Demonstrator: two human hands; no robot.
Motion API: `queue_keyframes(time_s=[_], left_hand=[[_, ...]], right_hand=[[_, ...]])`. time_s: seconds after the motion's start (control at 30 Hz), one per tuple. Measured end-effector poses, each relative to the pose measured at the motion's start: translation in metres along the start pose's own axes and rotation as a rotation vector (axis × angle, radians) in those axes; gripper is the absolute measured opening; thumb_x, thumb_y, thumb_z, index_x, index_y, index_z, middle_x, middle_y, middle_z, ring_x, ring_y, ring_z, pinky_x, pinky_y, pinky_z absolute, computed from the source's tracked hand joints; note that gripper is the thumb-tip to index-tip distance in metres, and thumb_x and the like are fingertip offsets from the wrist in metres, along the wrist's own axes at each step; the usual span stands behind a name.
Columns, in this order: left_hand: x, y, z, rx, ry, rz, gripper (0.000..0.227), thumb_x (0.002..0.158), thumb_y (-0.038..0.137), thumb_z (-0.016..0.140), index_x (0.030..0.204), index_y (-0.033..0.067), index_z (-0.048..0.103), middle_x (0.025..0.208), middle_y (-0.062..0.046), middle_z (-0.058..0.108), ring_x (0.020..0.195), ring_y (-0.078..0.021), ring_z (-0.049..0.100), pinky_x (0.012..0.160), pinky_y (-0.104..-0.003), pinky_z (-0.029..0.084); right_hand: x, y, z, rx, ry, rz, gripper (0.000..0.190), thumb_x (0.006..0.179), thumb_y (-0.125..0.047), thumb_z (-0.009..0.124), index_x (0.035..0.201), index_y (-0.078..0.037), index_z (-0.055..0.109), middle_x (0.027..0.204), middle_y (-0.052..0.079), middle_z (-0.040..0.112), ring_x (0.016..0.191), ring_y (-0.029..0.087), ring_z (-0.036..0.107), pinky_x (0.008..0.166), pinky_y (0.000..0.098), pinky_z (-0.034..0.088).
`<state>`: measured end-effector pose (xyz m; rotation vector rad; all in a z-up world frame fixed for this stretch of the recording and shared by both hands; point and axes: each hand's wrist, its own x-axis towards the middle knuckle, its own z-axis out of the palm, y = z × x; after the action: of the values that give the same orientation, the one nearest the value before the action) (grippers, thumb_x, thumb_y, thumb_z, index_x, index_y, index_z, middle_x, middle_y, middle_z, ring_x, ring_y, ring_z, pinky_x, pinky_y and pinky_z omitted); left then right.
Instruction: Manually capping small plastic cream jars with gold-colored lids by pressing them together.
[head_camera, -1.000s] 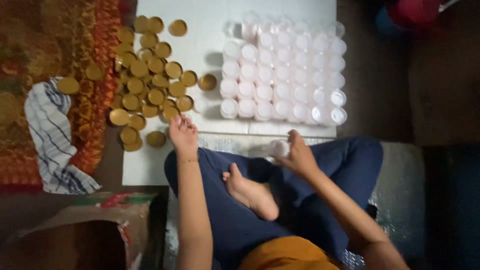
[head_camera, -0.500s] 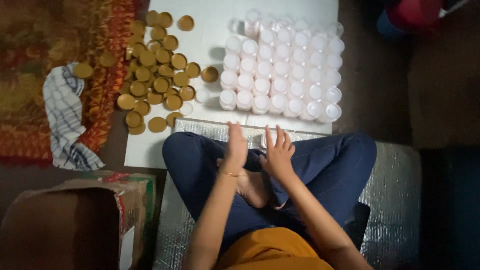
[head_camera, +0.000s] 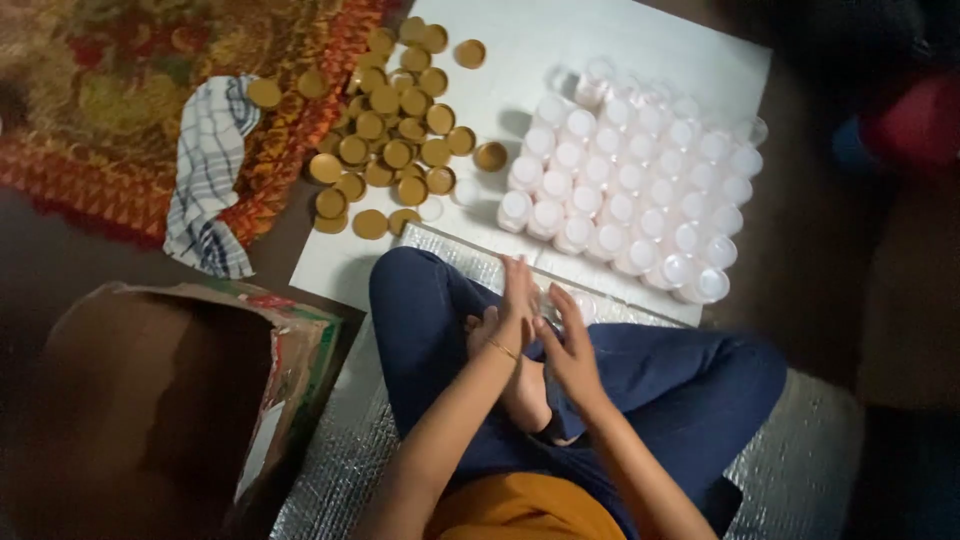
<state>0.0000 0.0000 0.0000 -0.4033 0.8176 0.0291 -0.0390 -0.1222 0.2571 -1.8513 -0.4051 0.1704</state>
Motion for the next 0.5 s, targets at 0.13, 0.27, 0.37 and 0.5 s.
queue_keyframes(time_s=[0.13,0.27,0.37,0.5], left_hand=[[-0.005,0.028,-0.069,1.590,0.839,0.316,0.104,0.075,0.095,0.040,0.152,0.0264,0.047,0.154,0.003,0.051,0.140,-0.0177,0.049,0.118,-0.037,0.034],[-0.094,-0.039,0.004,1.431,0.344,0.098,0.098,0.085,0.088,0.037,0.157,0.0228,0.037,0.161,0.001,0.033,0.147,-0.0174,0.033,0.122,-0.037,0.024],[-0.196,-0.103,0.105,1.287,-0.031,-0.037,0.093,0.093,0.083,0.034,0.161,0.0199,0.029,0.167,-0.001,0.020,0.153,-0.0174,0.021,0.126,-0.037,0.016],[-0.226,-0.116,0.147,1.109,-0.384,-0.162,0.090,0.100,0.078,0.032,0.165,0.0169,0.021,0.172,-0.003,0.007,0.158,-0.0175,0.010,0.129,-0.038,0.008]], right_hand=[[0.014,-0.051,0.013,0.112,-0.162,0.314,0.079,0.107,-0.050,0.030,0.162,0.002,0.007,0.165,0.038,0.007,0.152,0.053,0.007,0.123,0.0629,0.009],[0.019,-0.018,0.016,0.189,0.045,0.416,0.070,0.108,-0.052,0.019,0.166,-0.016,0.004,0.168,0.029,0.014,0.154,0.048,0.010,0.125,0.0603,0.009],[0.031,0.042,0.002,-0.018,0.067,0.113,0.062,0.113,-0.033,0.023,0.167,-0.011,0.002,0.171,0.024,0.010,0.157,0.040,0.006,0.126,0.0542,0.009],[0.048,0.060,-0.025,0.070,0.150,0.043,0.068,0.113,-0.046,0.024,0.166,-0.006,0.011,0.170,0.024,0.016,0.157,0.042,0.006,0.126,0.0567,0.004]])
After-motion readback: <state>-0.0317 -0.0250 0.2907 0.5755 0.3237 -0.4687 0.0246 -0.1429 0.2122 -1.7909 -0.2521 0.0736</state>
